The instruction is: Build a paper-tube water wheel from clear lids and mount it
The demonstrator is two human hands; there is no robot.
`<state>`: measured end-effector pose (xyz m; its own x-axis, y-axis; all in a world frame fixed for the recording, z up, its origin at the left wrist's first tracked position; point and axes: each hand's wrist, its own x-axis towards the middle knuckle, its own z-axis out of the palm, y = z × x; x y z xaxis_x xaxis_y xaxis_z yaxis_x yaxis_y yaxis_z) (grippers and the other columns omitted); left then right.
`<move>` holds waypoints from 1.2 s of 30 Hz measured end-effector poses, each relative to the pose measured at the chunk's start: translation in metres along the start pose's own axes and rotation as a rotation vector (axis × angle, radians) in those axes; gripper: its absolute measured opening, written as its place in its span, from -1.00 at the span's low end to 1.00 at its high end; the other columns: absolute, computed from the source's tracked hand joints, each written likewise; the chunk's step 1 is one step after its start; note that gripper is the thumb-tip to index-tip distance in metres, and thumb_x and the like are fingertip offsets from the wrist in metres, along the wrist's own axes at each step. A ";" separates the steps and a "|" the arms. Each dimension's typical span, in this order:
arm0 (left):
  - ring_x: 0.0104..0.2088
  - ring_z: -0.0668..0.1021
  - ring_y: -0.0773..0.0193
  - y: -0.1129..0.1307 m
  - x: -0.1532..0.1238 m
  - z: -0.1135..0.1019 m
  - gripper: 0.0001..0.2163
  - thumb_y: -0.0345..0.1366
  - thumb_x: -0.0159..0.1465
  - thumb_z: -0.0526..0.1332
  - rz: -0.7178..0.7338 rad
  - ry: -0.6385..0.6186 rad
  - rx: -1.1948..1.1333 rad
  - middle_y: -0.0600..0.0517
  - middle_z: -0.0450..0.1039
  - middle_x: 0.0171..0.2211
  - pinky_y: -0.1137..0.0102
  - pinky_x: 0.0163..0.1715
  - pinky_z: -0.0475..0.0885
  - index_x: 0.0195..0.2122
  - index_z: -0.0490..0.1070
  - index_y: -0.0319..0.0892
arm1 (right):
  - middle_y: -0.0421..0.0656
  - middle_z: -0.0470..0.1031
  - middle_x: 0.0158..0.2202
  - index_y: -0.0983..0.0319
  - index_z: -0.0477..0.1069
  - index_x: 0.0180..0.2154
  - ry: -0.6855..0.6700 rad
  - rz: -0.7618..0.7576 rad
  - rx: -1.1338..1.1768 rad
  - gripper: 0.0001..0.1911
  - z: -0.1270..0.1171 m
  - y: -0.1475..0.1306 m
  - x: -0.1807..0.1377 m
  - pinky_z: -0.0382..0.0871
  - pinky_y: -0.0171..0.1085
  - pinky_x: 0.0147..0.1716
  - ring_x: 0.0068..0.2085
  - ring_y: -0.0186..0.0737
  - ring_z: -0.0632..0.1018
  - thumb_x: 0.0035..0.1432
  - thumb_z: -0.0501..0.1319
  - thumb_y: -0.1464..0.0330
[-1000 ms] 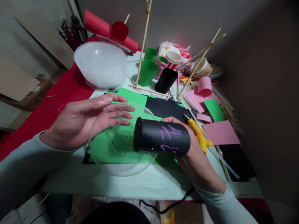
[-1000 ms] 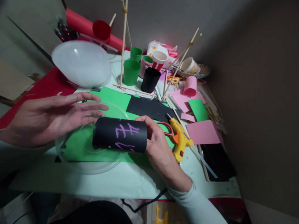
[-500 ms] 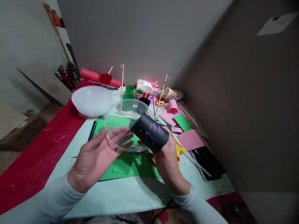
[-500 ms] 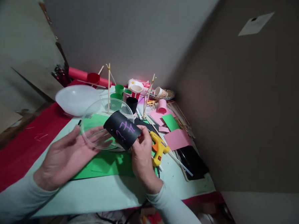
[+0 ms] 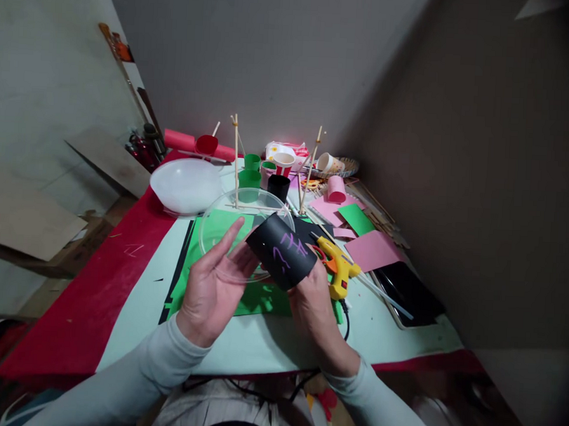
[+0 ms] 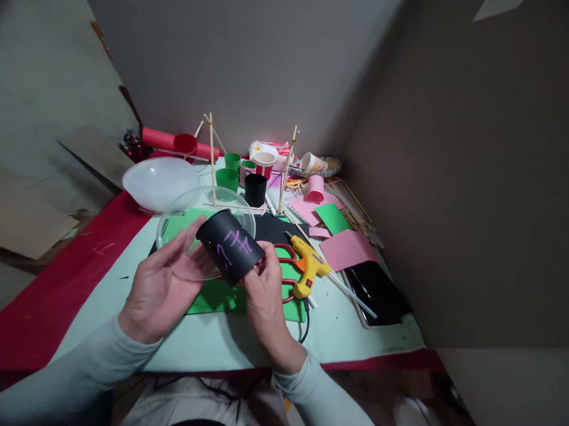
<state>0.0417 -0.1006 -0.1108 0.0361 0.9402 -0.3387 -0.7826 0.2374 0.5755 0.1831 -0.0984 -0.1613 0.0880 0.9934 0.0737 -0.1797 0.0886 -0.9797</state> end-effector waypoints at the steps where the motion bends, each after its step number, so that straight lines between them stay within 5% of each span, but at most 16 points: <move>1: -0.08 0.71 0.21 0.001 0.001 0.000 -0.58 -0.37 0.44 0.15 0.002 0.019 0.014 -0.04 0.73 -0.14 0.31 0.06 0.58 0.31 0.40 -0.15 | -0.25 0.36 -0.37 0.08 0.30 -0.17 -0.021 0.017 -0.013 -0.76 -0.001 -0.002 -0.001 0.36 -0.23 -0.46 -0.39 -0.18 0.43 0.13 0.28 0.25; 5: -0.21 0.72 0.24 0.010 0.006 -0.004 -0.55 -0.47 0.43 0.09 -0.053 0.023 0.049 -0.07 0.73 -0.18 0.37 -0.11 0.64 0.33 0.39 -0.21 | -0.21 0.47 -0.28 0.09 0.26 -0.03 -0.052 0.017 -0.179 -0.51 -0.006 -0.016 -0.001 0.43 -0.20 -0.43 -0.36 -0.16 0.49 -0.04 0.31 0.30; 9: -0.22 0.72 0.18 0.017 0.009 -0.007 -0.58 -0.45 0.47 0.05 -0.111 -0.004 0.068 -0.14 0.71 -0.17 0.31 -0.17 0.67 0.31 0.40 -0.29 | -0.05 0.50 -0.07 0.14 0.21 0.14 0.047 -0.168 -0.405 -0.37 -0.012 -0.020 -0.002 0.54 -0.15 -0.29 -0.10 -0.05 0.59 0.01 0.29 0.28; 13: -0.14 0.72 0.14 0.023 0.010 -0.007 -0.60 -0.43 0.47 0.06 -0.135 -0.014 0.095 -0.20 0.69 -0.07 0.29 -0.16 0.67 0.29 0.41 -0.34 | 0.06 0.41 0.23 0.11 0.24 0.23 0.028 -0.391 -0.648 -0.38 -0.019 -0.019 -0.007 0.47 0.09 0.11 0.22 0.08 0.49 0.13 0.25 0.34; 17: -0.10 0.71 0.09 0.025 0.013 -0.010 -0.61 -0.42 0.45 0.09 -0.160 -0.019 0.152 -0.25 0.67 0.00 0.27 -0.15 0.65 0.25 0.46 -0.36 | 0.07 0.26 0.36 0.07 0.33 0.20 -0.023 -0.548 -0.836 -0.46 -0.019 -0.024 -0.011 0.33 0.22 0.23 0.37 0.20 0.35 0.17 0.24 0.35; 22: -0.21 0.70 0.08 0.025 0.014 -0.015 -0.61 -0.39 0.43 0.12 -0.182 -0.004 0.192 -0.25 0.69 -0.11 0.31 -0.26 0.60 0.23 0.48 -0.40 | 0.02 0.29 0.26 0.00 0.34 0.20 -0.034 -0.668 -0.920 -0.51 -0.019 -0.024 -0.017 0.36 0.23 0.17 0.25 0.18 0.41 0.24 0.21 0.35; 28: 0.11 0.63 -0.08 0.026 0.008 -0.021 -0.65 -0.39 0.42 0.15 -0.167 0.010 0.284 -0.34 0.58 0.16 0.24 -0.11 0.63 0.17 0.52 -0.38 | 0.01 0.34 0.11 -0.01 0.26 0.30 -0.076 -0.642 -0.943 -0.41 -0.024 -0.017 -0.025 0.45 0.20 0.00 0.07 0.15 0.44 0.26 0.20 0.33; 36: 0.14 0.63 -0.08 0.025 0.006 -0.031 -0.69 -0.27 0.39 0.23 -0.170 -0.092 0.376 -0.30 0.65 0.05 0.30 -0.07 0.64 0.06 0.61 -0.30 | 0.04 0.36 0.17 -0.02 -0.02 0.50 -0.141 -0.754 -0.965 -0.11 -0.032 -0.021 -0.035 0.41 0.09 0.01 0.08 0.13 0.45 0.25 0.27 0.37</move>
<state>0.0031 -0.0967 -0.1213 0.2133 0.8940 -0.3941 -0.4803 0.4472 0.7545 0.2156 -0.1379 -0.1493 -0.2609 0.7215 0.6413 0.6729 0.6123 -0.4151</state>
